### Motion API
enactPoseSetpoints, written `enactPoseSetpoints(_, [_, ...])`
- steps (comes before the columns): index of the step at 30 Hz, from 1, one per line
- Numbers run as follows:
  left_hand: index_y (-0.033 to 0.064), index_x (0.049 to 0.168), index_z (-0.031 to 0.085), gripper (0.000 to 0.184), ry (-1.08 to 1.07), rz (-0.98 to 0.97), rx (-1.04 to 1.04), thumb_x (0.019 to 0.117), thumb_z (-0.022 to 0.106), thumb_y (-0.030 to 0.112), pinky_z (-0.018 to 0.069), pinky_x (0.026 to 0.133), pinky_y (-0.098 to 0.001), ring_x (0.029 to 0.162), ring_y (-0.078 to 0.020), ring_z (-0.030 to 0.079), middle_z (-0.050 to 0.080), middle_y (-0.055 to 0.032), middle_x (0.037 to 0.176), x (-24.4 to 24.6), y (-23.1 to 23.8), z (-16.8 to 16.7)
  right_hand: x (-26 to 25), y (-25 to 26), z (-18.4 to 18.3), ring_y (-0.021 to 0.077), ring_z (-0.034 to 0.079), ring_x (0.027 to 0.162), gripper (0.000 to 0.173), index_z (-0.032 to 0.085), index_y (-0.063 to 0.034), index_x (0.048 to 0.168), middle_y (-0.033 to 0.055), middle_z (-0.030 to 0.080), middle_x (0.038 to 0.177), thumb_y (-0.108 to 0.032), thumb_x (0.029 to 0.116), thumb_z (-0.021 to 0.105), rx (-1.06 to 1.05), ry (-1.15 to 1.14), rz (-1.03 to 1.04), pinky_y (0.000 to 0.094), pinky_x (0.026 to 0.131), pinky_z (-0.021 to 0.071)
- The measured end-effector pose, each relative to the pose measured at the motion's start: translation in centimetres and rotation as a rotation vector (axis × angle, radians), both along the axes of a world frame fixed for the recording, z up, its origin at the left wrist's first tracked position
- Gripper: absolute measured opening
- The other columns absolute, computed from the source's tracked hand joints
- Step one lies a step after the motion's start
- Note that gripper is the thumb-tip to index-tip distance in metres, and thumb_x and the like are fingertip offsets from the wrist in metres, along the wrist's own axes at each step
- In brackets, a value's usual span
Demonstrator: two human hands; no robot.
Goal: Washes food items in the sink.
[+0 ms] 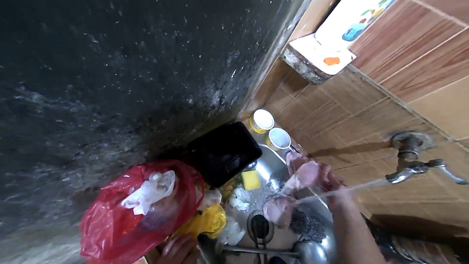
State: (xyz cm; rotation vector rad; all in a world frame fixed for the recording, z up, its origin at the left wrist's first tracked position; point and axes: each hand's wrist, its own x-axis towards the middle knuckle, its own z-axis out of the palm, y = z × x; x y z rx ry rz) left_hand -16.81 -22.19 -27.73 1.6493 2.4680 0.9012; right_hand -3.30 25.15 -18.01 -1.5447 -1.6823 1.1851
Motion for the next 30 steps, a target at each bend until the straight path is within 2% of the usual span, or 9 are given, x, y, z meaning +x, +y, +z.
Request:
enactPoseSetpoints(3, [0.0156, 0.101, 0.077, 0.015, 0.010, 0.012, 0.007, 0.0959, 0.063, 0.020, 0.0473, 0.107, -0.0502, 0.120, -0.0297, 0.065, 0.074, -0.0076, 0.113, 0.0, 0.0, -0.1, 0.1, -3.4, -0.8, 0.0411, 0.063, 0.118, 0.035, 0.062, 0.0102, 0.126, 0.0305, 0.065, 0.123, -0.015, 0.1018, 0.062, 0.129, -0.542, 0.097, 0.0565, 0.105, 0.0462])
enactPoseSetpoints(7, [0.0150, 0.100, 0.078, 0.015, -0.002, 0.021, 0.006, 0.0956, 0.064, 0.019, 0.0479, 0.107, -0.0502, 0.120, -0.0301, 0.065, 0.075, -0.0078, 0.114, 0.0, 0.1, 0.1, 0.5, -8.7, -7.9, 0.0422, 0.058, 0.130, 0.049, 0.064, -0.0012, 0.135, 0.0259, 0.061, 0.138, -0.027, 0.0942, 0.071, 0.009, -1.042, 0.675, 0.0577, 0.110, 0.0452])
enactPoseSetpoints(9, [0.0158, 0.099, 0.077, 0.015, 0.006, 0.026, -0.003, 0.0951, 0.064, 0.020, 0.0478, 0.107, -0.0498, 0.120, -0.0295, 0.065, 0.075, -0.0071, 0.114, 0.1, 0.1, 0.1, 1.4, -10.1, -11.0, 0.0447, 0.047, 0.139, 0.064, 0.050, 0.0021, 0.148, 0.0298, 0.048, 0.150, -0.022, 0.0932, 0.073, 0.053, -1.075, 0.577, 0.0542, 0.115, 0.0412])
enactPoseSetpoints(11, [0.0143, 0.102, 0.078, 0.016, -0.012, 0.015, -0.020, 0.0955, 0.064, 0.019, 0.0466, 0.108, -0.0517, 0.121, -0.0304, 0.065, 0.074, -0.0087, 0.115, 0.0, 0.1, 0.2, 1.3, -10.5, -11.9, 0.0449, 0.052, 0.136, 0.072, 0.040, 0.0044, 0.152, 0.0311, 0.048, 0.149, -0.022, 0.0933, 0.073, 0.034, -1.018, 0.375, 0.0544, 0.112, 0.0448])
enactPoseSetpoints(14, [0.0155, 0.102, 0.077, 0.017, 0.005, 0.026, -0.001, 0.0969, 0.062, 0.021, 0.0457, 0.109, -0.0495, 0.121, -0.0286, 0.065, 0.074, -0.0076, 0.115, 0.1, 0.0, -0.1, 0.5, -10.5, -10.8, 0.0436, 0.060, 0.127, 0.063, 0.054, -0.0006, 0.143, 0.0259, 0.063, 0.135, -0.036, 0.0933, 0.073, -0.129, -1.056, 0.276, 0.0603, 0.107, 0.0464])
enactPoseSetpoints(16, [0.0158, 0.101, 0.076, 0.016, 0.018, 0.032, 0.010, 0.0976, 0.062, 0.022, 0.0458, 0.109, -0.0490, 0.121, -0.0280, 0.065, 0.074, -0.0071, 0.114, 0.1, 0.1, 0.0, 0.5, -10.2, -11.3, 0.0437, 0.051, 0.137, 0.059, 0.062, -0.0063, 0.140, 0.0233, 0.057, 0.145, -0.040, 0.0922, 0.072, -0.103, -1.165, 0.403, 0.0612, 0.110, 0.0422])
enactPoseSetpoints(19, [0.0157, 0.101, 0.076, 0.017, 0.019, 0.033, 0.034, 0.0983, 0.061, 0.022, 0.0454, 0.110, -0.0477, 0.122, -0.0276, 0.064, 0.074, -0.0072, 0.114, 0.2, 0.1, -0.1, 1.0, -10.5, -11.7, 0.0473, 0.048, 0.138, 0.069, 0.049, 0.0032, 0.147, 0.0318, 0.046, 0.150, -0.024, 0.0900, 0.077, 0.030, -1.070, 0.400, 0.0571, 0.112, 0.0434])
enactPoseSetpoints(25, [0.0167, 0.101, 0.076, 0.018, 0.034, 0.041, 0.037, 0.0990, 0.059, 0.023, 0.0459, 0.110, -0.0464, 0.123, -0.0267, 0.063, 0.074, -0.0053, 0.113, 0.3, 0.1, -0.2, 0.2, -11.1, -10.5, 0.0422, 0.063, 0.123, 0.076, 0.042, -0.0086, 0.153, 0.0227, 0.066, 0.133, -0.040, 0.0912, 0.073, -0.141, -1.233, 0.284, 0.0623, 0.102, 0.0480])
enactPoseSetpoints(30, [0.0180, 0.100, 0.076, 0.021, 0.068, 0.067, 0.069, 0.1002, 0.056, 0.025, 0.0461, 0.110, -0.0445, 0.123, -0.0245, 0.063, 0.074, -0.0036, 0.113, 0.4, 0.2, -0.9, 1.1, -9.9, -11.6, 0.0407, 0.039, 0.147, 0.056, 0.062, -0.0104, 0.142, 0.0162, 0.048, 0.156, -0.039, 0.0943, 0.069, 0.021, -1.293, 0.470, 0.0650, 0.114, 0.0328])
